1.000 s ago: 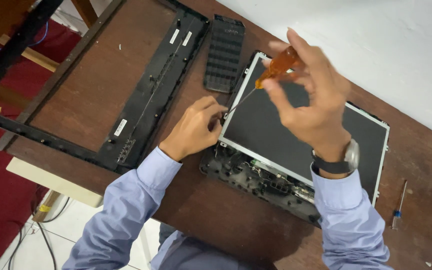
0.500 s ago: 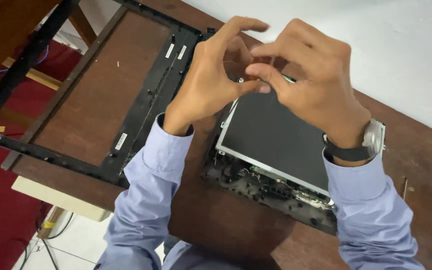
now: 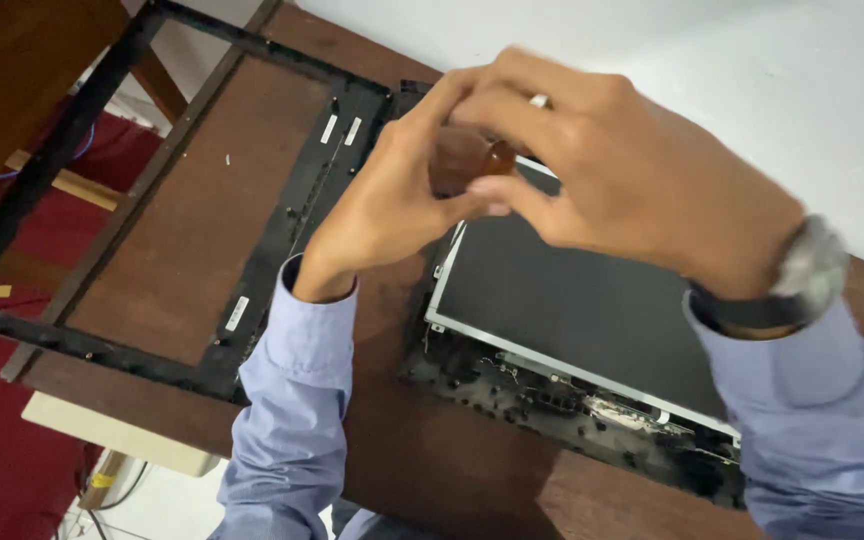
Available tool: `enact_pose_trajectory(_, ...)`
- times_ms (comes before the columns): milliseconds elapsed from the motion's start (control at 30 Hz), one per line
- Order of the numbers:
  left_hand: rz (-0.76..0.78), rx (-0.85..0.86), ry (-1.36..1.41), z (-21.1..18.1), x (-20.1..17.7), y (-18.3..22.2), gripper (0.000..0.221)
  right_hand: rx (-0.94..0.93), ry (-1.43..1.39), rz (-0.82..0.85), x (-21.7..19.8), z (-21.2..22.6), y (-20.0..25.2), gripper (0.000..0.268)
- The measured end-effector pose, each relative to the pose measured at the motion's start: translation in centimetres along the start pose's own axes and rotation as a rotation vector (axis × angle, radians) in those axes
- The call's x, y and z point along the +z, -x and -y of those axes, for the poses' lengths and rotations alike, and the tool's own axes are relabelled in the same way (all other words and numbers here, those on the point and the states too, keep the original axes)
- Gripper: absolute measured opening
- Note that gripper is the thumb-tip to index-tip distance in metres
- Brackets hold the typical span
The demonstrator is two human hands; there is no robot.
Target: Repairing a computer monitor by disassembling the internal frame and reassembling the outer casing using a screwdriver
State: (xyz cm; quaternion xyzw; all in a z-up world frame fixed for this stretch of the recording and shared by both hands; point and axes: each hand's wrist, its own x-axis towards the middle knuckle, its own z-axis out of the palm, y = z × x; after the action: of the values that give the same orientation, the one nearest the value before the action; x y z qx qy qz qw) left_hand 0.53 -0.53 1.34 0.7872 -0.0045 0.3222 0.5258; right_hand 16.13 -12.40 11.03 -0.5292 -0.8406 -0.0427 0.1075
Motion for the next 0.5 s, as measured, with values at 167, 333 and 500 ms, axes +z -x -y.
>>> enact_pose_trajectory(167,0.209,-0.122,0.203,0.5,-0.3,0.3,0.092,-0.163,0.138,0.111,1.3,-1.4,0.3,0.014)
enact_pose_trajectory(333,0.005,-0.002,0.036,0.0,0.0,-0.3,0.065,0.021,0.301,0.078,0.8,-0.3,0.1,0.051)
enact_pose_trajectory(500,0.130,0.010,0.001,0.0,-0.6,-0.1,0.079,-0.023,0.157,0.114,0.8,-1.1,0.8,0.018)
